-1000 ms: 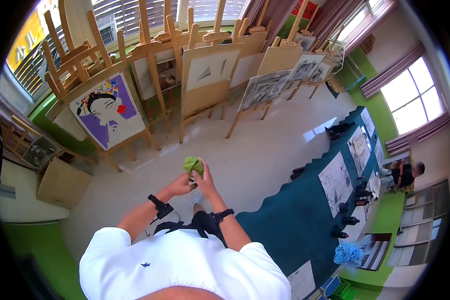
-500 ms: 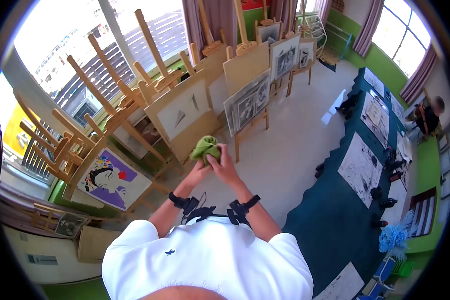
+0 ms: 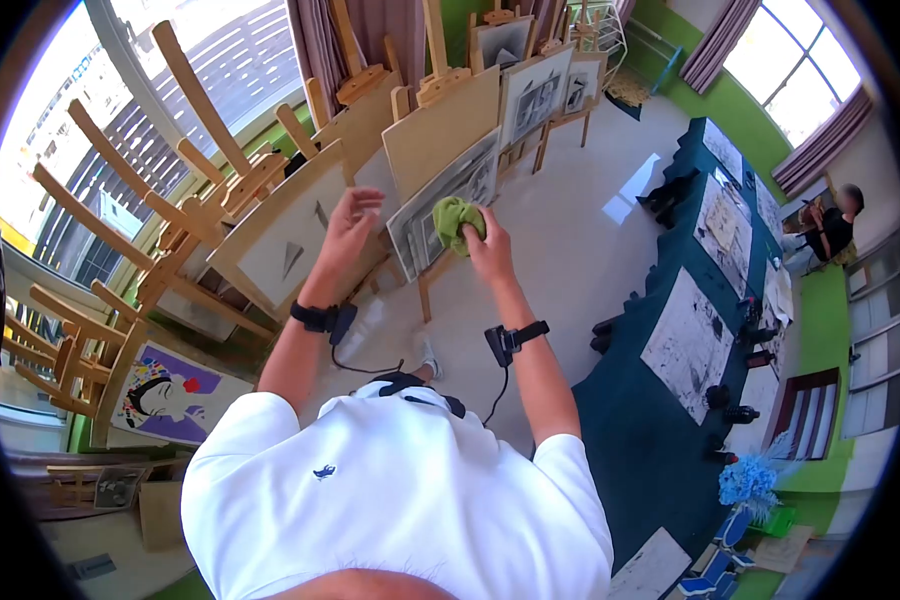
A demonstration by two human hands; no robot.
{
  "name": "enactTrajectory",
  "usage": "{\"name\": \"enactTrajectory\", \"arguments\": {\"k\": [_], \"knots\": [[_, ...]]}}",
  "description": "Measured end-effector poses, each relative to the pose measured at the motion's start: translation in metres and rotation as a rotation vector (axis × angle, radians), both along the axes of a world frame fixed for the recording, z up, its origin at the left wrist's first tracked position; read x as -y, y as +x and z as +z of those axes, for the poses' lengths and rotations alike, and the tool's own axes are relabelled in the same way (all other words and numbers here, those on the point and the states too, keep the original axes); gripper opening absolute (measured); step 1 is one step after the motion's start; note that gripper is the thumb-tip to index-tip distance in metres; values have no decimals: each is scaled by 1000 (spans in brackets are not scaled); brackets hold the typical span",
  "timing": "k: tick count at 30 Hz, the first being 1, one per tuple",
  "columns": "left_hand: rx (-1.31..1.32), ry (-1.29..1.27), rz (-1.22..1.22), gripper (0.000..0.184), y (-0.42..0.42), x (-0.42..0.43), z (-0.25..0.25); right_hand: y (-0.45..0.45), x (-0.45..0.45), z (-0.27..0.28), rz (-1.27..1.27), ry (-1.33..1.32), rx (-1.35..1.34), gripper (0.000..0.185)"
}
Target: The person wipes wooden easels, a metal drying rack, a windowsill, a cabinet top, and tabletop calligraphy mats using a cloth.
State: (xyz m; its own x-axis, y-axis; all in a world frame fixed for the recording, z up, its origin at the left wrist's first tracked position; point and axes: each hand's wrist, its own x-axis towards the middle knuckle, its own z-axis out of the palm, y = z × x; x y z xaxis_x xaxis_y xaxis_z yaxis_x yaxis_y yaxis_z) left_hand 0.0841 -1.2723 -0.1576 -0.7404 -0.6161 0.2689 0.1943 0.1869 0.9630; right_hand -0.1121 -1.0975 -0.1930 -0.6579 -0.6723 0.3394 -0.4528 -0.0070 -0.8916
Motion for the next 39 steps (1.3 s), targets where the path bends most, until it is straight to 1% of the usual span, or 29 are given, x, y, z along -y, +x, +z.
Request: {"name": "enactTrajectory", "arguments": {"k": [1,2,4,5,6,7,9,11,13,14,15,16,17,18,19,20,22,23,25,26,28,30,31,33,35,36,37,38,39], "knots": [[59,-38,144,37,-16,22,-1,-20,17,7,7,8,-96,36],[46,-16,153,37,-35,46,-3,-40,36,15,19,15,-194,36],[33,-247,381,40,-68,86,-5,-73,72,25,14,41,-247,33],[21,-230,400,40,-86,103,-4,-90,93,30,-69,-63,-413,32],[63,-302,468,45,-103,116,1,-105,115,34,-151,-174,-570,31],[113,-373,532,50,-118,126,4,-124,135,35,-133,-166,-574,31],[135,-383,569,53,-152,150,10,-164,178,42,-205,-136,-637,33],[166,-382,589,57,-178,166,6,-179,215,51,-163,-70,-643,32],[175,-441,621,51,-197,176,5,-181,239,50,-118,4,-658,31],[174,-423,626,51,-203,183,4,-174,254,44,-39,17,-633,32],[211,-293,496,46,-207,186,7,-172,265,42,34,28,-609,34],[248,-164,361,40,-212,190,7,-173,271,40,36,40,-616,34],[253,-148,353,40,-216,190,6,-171,270,35,12,-9,-526,34],[213,-165,375,35,-217,188,2,-172,268,26,-15,-55,-432,35],[173,-184,405,31,-218,188,-1,-178,270,22,-27,-135,-493,32],[186,-170,408,31,-217,188,-3,-186,271,20,-19,-121,-483,32],[145,-70,318,23,-214,189,-7,-208,273,28,-5,-26,-590,32],[160,-62,325,23,-212,188,-8,-219,277,33,-41,0,-610,32],[81,-88,275,17,-215,191,-7,-239,279,32,-57,17,-583,32],[79,-90,289,17,-216,193,-6,-249,283,32,-85,27,-567,32],[32,-39,229,16,-216,191,-7,-241,284,34,-80,8,-578,32],[66,-30,260,17,-215,185,-3,-215,278,38,1,-8,-439,32],[95,-30,281,17,-214,184,0,-201,276,40,22,-8,-431,32],[96,-15,299,18,-212,184,2,-181,267,40,160,-45,-451,31],[105,-13,308,19,-213,180,2,-191,263,39,226,-53,-437,31],[144,-23,347,22,-214,181,2,-198,264,40,279,-67,-441,31],[188,-37,382,25,-216,181,5,-211,266,45,281,-85,-416,31],[219,-54,382,25,-218,179,5,-228,269,48,299,-52,-453,31],[191,-110,512,28,-221,177,4,-246,271,49,312,-19,-486,31]]}}
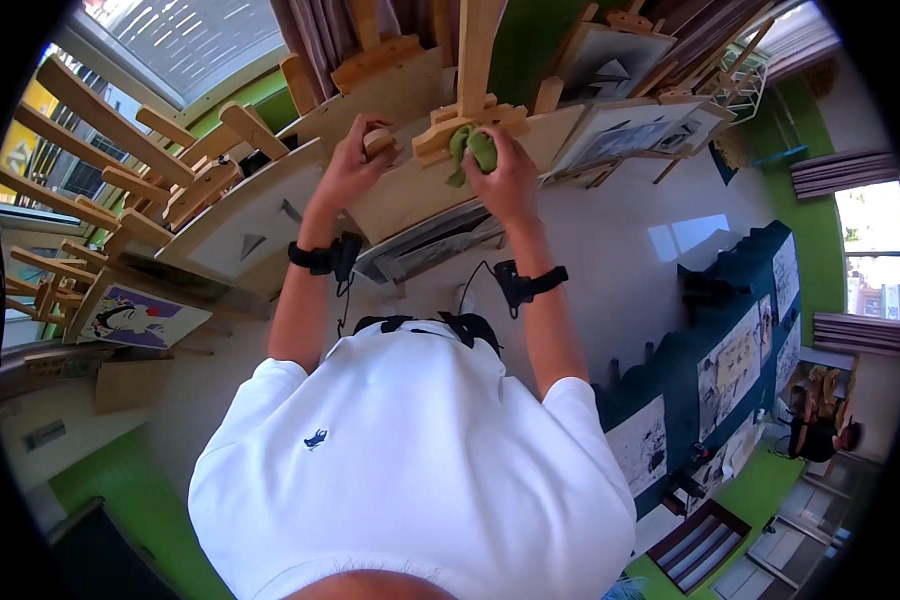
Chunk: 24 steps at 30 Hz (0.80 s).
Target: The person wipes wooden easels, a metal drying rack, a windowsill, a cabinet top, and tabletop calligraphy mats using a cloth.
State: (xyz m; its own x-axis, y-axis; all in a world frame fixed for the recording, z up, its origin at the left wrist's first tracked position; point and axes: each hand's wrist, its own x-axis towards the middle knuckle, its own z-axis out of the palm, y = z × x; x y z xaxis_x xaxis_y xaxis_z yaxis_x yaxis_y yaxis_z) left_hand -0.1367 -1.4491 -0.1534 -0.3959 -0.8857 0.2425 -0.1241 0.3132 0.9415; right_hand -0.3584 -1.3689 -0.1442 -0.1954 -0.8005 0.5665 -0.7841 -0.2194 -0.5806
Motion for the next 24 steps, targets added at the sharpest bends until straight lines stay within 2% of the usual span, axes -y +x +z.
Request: {"name": "enactTrajectory", "arguments": {"k": [1,3,5,6,7,8,9,10,12,14,15,18,20,24], "knots": [[-21,-78,115,31,-3,-1,3,-20,4,-1,-23,-6,17,31],[22,-408,317,34,5,-14,31,-66,14,-1,-98,-45,16,32],[24,-454,471,34,21,-45,85,-110,20,4,-200,-111,-2,33],[-126,-400,451,28,30,-69,116,-130,24,7,-252,-149,-2,33],[-239,-480,465,31,31,-91,148,-151,31,9,-229,-135,67,35],[-234,-611,465,35,31,-109,173,-164,39,9,-200,-110,141,37],[-199,-782,360,45,36,-115,193,-167,45,11,-155,-74,143,37],[-190,-876,274,46,37,-122,207,-167,54,16,-76,-79,151,38],[-159,-941,140,47,33,-141,225,-159,70,18,43,-48,149,39],[-137,-958,70,49,22,-155,231,-147,81,15,186,-185,-191,36],[-130,-961,61,49,17,-160,233,-149,81,12,220,-174,-200,36],[-134,-975,58,52,6,-174,234,-156,97,14,227,-134,-170,35],[-135,-968,66,54,-2,-175,231,-165,94,11,195,-5,154,33],[-131,-969,68,58,-12,-177,228,-166,97,4,221,-40,206,36]]}}
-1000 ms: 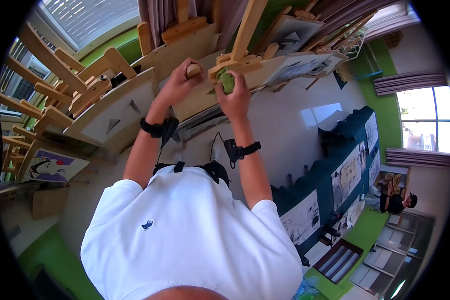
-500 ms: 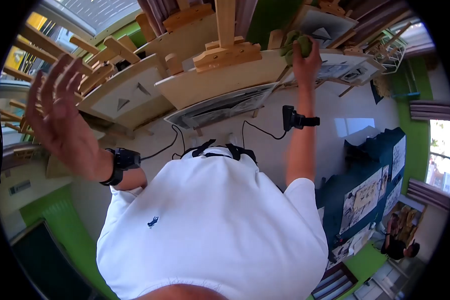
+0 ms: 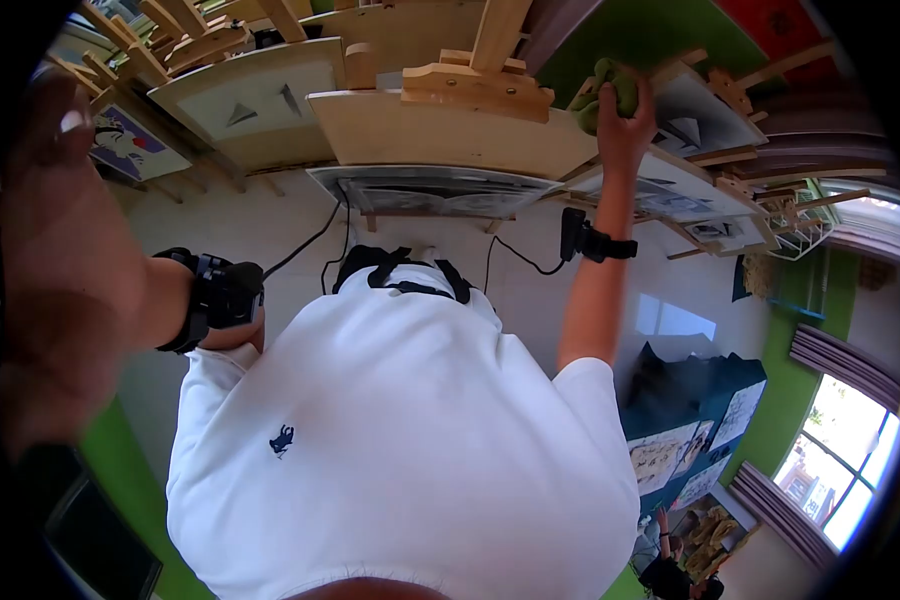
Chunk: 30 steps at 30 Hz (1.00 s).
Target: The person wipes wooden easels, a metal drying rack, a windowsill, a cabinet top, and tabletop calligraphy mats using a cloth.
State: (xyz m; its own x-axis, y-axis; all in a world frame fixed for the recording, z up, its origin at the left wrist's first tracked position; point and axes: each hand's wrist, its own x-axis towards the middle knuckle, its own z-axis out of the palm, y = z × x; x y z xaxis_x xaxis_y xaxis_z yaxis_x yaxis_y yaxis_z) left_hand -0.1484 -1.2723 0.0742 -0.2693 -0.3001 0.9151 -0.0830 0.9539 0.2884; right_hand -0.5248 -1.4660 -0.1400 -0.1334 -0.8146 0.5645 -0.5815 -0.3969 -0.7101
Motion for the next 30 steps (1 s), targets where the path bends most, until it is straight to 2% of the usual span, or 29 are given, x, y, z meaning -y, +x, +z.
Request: {"name": "enactTrajectory", "arguments": {"k": [5,8,12,14,15,16,18,19,20,22,24,26,30], "knots": [[-28,15,-14,63,-12,-1,-1,-9,-2,-11,-36,-102,-6,37],[-34,28,-48,66,-19,-1,-1,-30,-2,-21,-141,-53,-70,35],[-129,97,-122,71,-24,8,-4,-26,-19,-38,-126,28,-123,36],[-266,161,-110,73,-30,24,-15,-9,-32,-48,-219,-120,-309,37],[-341,217,-30,74,-36,34,-26,-16,-33,-48,-235,-117,-305,37],[-371,288,215,68,-46,46,-40,-23,-32,-47,-209,-57,-319,38],[-285,423,523,56,-38,74,-100,-38,-33,-45,-210,20,-314,39],[-70,519,770,55,-26,87,-128,-45,-31,-39,-236,63,-383,40],[-32,610,814,55,-15,94,-165,-49,-33,-36,-261,103,-447,42],[245,633,1038,58,9,105,-222,-49,-36,-33,-320,145,-425,43],[376,805,923,56,20,106,-263,-42,-43,-35,-369,187,-413,44],[167,1015,702,48,4,98,-259,-15,-53,-44,-358,99,-392,46],[242,1142,792,36,2,94,-251,8,-65,-59,-273,-42,-257,47]]}}
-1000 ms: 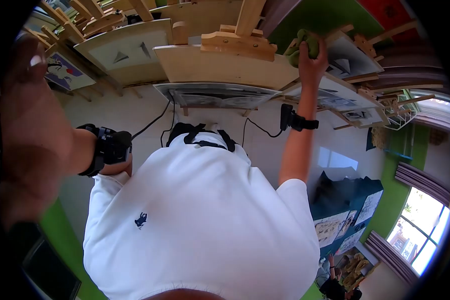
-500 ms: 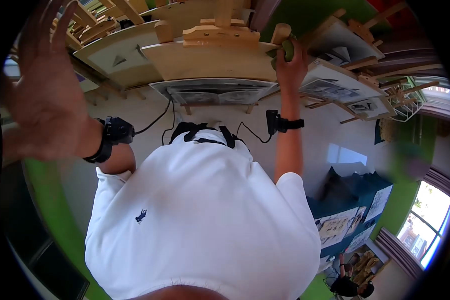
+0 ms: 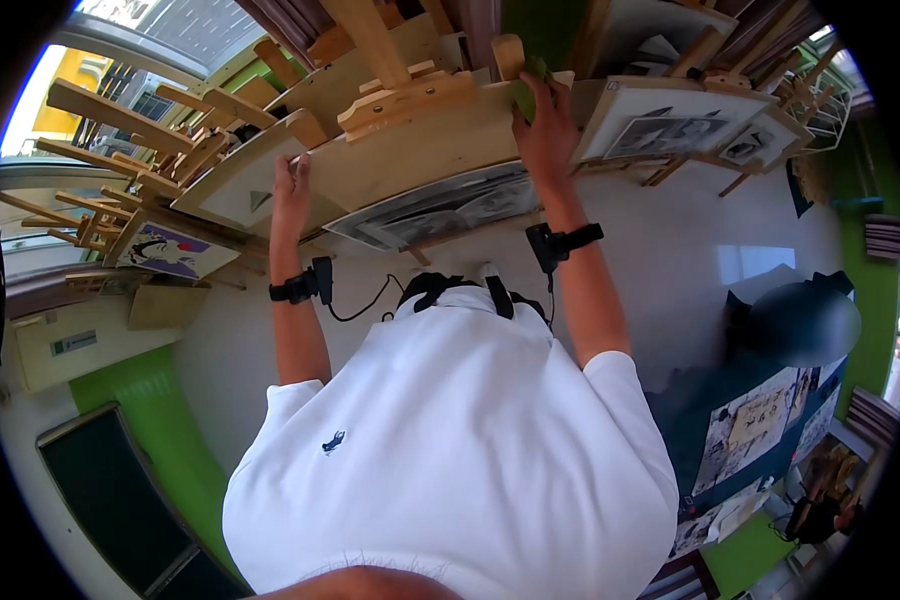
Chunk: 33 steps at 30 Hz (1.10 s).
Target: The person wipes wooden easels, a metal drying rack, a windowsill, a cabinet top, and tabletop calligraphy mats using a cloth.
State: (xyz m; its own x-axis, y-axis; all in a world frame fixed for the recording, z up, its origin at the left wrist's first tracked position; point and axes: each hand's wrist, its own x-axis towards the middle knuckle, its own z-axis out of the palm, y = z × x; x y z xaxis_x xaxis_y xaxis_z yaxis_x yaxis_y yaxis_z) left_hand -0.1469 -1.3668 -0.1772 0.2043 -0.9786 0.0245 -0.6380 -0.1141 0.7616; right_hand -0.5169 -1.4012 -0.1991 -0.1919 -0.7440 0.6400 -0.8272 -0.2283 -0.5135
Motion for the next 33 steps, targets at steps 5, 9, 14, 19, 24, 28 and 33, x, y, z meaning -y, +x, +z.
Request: {"name": "enactTrajectory", "arguments": {"k": [5,9,14,19,24,28,33], "knots": [[67,-73,-44,38,14,7,-20,-57,3,-20,-209,215,65,44],[-62,-218,-45,39,5,0,-22,-37,-7,-40,-142,204,112,47],[-457,-259,-6,56,-5,-5,-25,113,-20,-55,48,42,731,49],[-662,-122,-121,51,7,-4,-29,261,-56,-60,333,260,840,48],[-824,-47,-188,43,18,-1,-36,272,-64,-21,450,361,859,45],[-892,22,-174,45,24,-8,-42,240,-59,24,635,231,256,48],[-1177,137,-157,60,20,-7,-18,220,-37,-17,637,121,-261,56]]}}
